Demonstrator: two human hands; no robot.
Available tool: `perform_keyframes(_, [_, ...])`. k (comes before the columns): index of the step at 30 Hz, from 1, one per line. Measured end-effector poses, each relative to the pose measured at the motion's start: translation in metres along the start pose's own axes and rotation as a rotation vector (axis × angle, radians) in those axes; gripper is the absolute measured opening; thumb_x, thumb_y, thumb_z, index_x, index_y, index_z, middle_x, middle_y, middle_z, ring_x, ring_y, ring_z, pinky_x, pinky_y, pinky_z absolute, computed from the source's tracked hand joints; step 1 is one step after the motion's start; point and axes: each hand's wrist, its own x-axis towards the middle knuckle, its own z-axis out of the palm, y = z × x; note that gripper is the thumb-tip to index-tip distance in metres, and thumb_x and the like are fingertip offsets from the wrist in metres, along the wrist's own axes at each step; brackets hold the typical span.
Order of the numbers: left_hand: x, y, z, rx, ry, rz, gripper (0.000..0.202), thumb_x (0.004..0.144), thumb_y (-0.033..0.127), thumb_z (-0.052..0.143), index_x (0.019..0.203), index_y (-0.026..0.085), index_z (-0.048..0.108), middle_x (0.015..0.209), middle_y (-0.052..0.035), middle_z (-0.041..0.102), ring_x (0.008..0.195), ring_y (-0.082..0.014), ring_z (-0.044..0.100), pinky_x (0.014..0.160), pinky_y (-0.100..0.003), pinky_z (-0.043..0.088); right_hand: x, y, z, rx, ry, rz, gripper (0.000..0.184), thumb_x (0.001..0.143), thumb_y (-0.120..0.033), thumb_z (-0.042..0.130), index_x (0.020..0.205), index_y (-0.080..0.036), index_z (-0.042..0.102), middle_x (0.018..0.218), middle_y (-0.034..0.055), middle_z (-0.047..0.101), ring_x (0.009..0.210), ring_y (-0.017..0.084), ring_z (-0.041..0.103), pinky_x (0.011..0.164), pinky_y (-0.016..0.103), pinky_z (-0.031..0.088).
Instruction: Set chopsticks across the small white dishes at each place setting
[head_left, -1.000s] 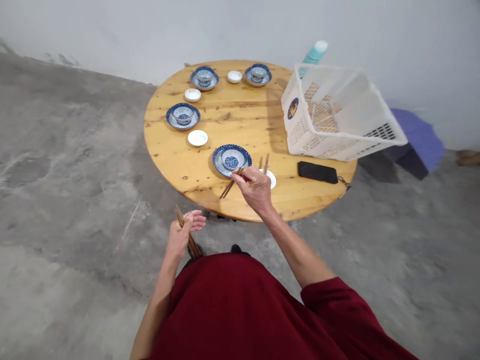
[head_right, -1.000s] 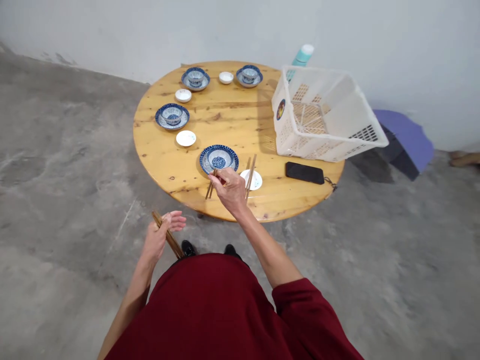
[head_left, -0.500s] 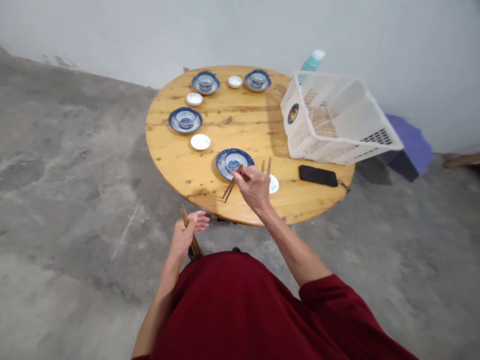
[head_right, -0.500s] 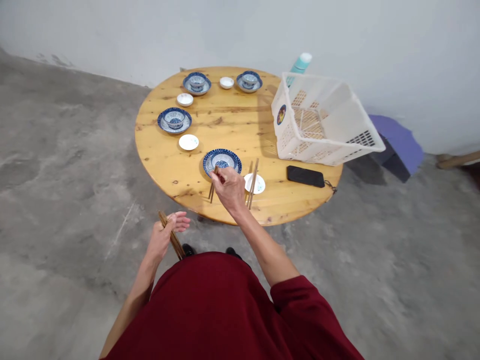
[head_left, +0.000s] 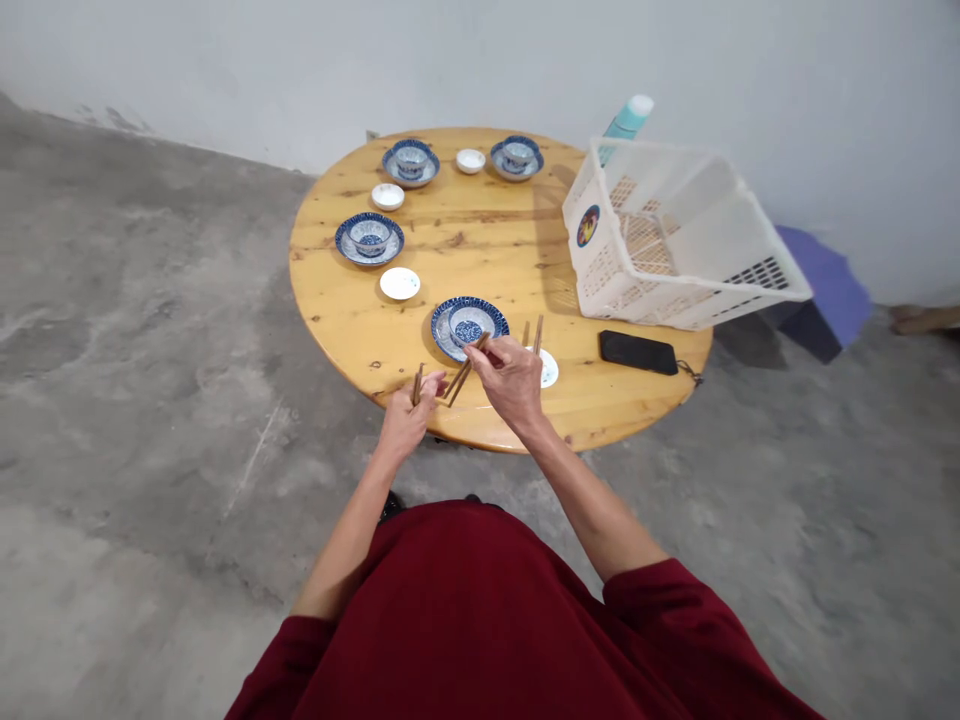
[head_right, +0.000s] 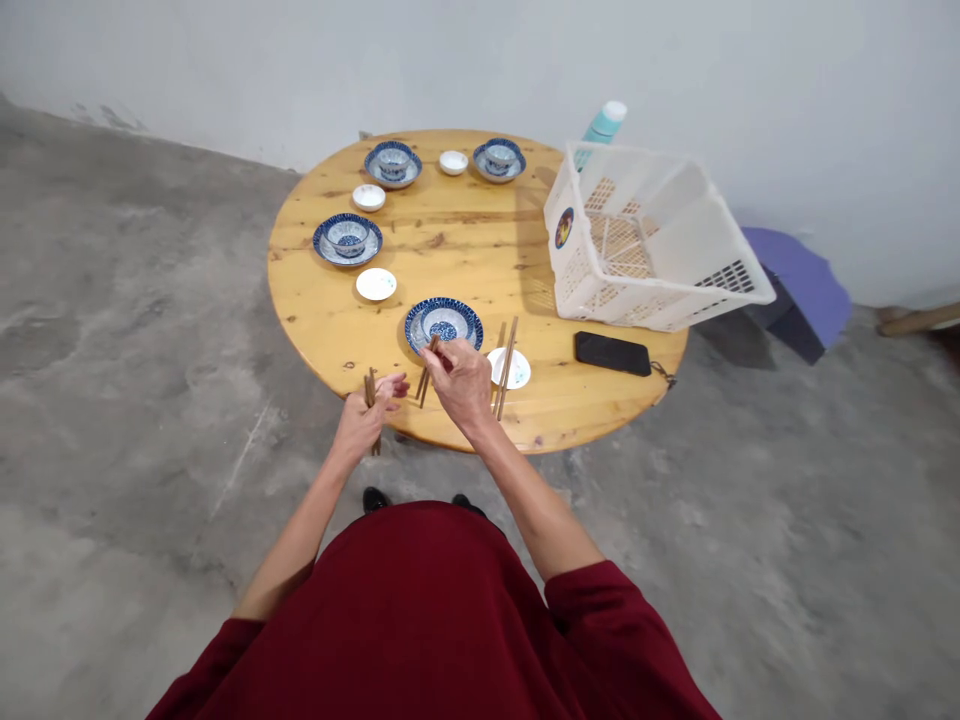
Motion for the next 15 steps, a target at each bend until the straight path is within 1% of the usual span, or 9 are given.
perform_keyframes(3, [0.021,0.005,0.013,0.024,-0.014,0.069,0.067,0.102,0.061,0.047,0.134,0.006,0.068,0.124,-0.0168,0.070,0.116,-0.0257,0.067,0.094,-0.033,0.055,0.000,0.000,0.000,0.011,-0.006,-0.002,0.036,0.092,-0.040,0.062,0.093,-0.008,0.078,0.086,0.0034,0.059,0.072,-0.008,0.039,0.071,0.009,0.022])
perform_keyframes(5, [0.031,0.005,0.019,0.025,-0.025,0.112,0.063,0.103,0.058,0.047,0.131,0.007,0.070,0.125,-0.0164,0.070,0.119,-0.0259,0.066,0.097,-0.032,0.053,0.000,-0.001,0.000,0.020,-0.010,0.014,0.033,0.091,-0.038,0.063,0.096,-0.009,0.078,0.089,0.0026,0.060,0.075,-0.008,0.042,0.072,0.007,0.025])
perform_keyframes(6, [0.034,0.005,0.021,0.031,-0.032,0.129,0.061,0.103,0.057,0.046,0.128,0.007,0.071,0.123,-0.0160,0.070,0.119,-0.0257,0.066,0.098,-0.031,0.052,0.000,-0.001,0.001,0.024,-0.015,0.028,0.031,0.091,-0.037,0.063,0.098,-0.011,0.079,0.091,0.0020,0.061,0.077,-0.009,0.044,0.074,0.006,0.027])
perform_keyframes(7, [0.037,0.004,0.022,0.045,-0.040,0.140,0.059,0.103,0.056,0.046,0.124,0.007,0.071,0.117,-0.0154,0.071,0.116,-0.0252,0.066,0.097,-0.030,0.051,0.000,-0.002,0.001,0.027,-0.022,0.045,0.030,0.091,-0.036,0.063,0.100,-0.012,0.079,0.093,0.0013,0.062,0.078,-0.009,0.045,0.074,0.006,0.028])
perform_keyframes(9, [0.041,0.000,0.023,0.096,-0.048,0.144,0.060,0.103,0.056,0.044,0.117,0.006,0.072,0.104,-0.0136,0.072,0.102,-0.0232,0.067,0.089,-0.029,0.049,0.000,-0.003,0.003,0.027,-0.040,0.068,0.029,0.091,-0.035,0.063,0.100,-0.012,0.078,0.094,0.0004,0.062,0.080,-0.009,0.046,0.075,0.006,0.029])
perform_keyframes(11, [0.045,-0.004,0.022,0.133,-0.048,0.138,0.063,0.102,0.059,0.042,0.111,0.004,0.072,0.096,-0.0121,0.069,0.090,-0.0205,0.063,0.081,-0.028,0.046,0.000,-0.004,0.006,0.024,-0.049,0.059,0.029,0.092,-0.036,0.062,0.097,-0.011,0.077,0.093,0.0006,0.061,0.079,-0.009,0.045,0.075,0.007,0.029])
perform_keyframes(13, [0.048,-0.008,0.022,0.133,-0.050,0.129,0.065,0.101,0.063,0.042,0.108,0.005,0.071,0.094,-0.0109,0.067,0.085,-0.0186,0.059,0.079,-0.027,0.045,-0.001,-0.003,0.010,0.034,-0.045,0.030,0.030,0.092,-0.035,0.061,0.095,-0.010,0.077,0.093,0.0009,0.061,0.080,-0.009,0.045,0.076,0.008,0.029])
perform_keyframes(15, [0.051,-0.011,0.021,0.130,-0.054,0.117,0.064,0.099,0.065,0.044,0.103,0.006,0.070,0.089,-0.0092,0.064,0.084,-0.0180,0.057,0.080,-0.026,0.046,-0.001,-0.002,0.015,0.053,-0.025,0.006,0.029,0.092,-0.035,0.061,0.095,-0.010,0.076,0.094,0.0010,0.061,0.080,-0.008,0.046,0.077,0.009,0.030])
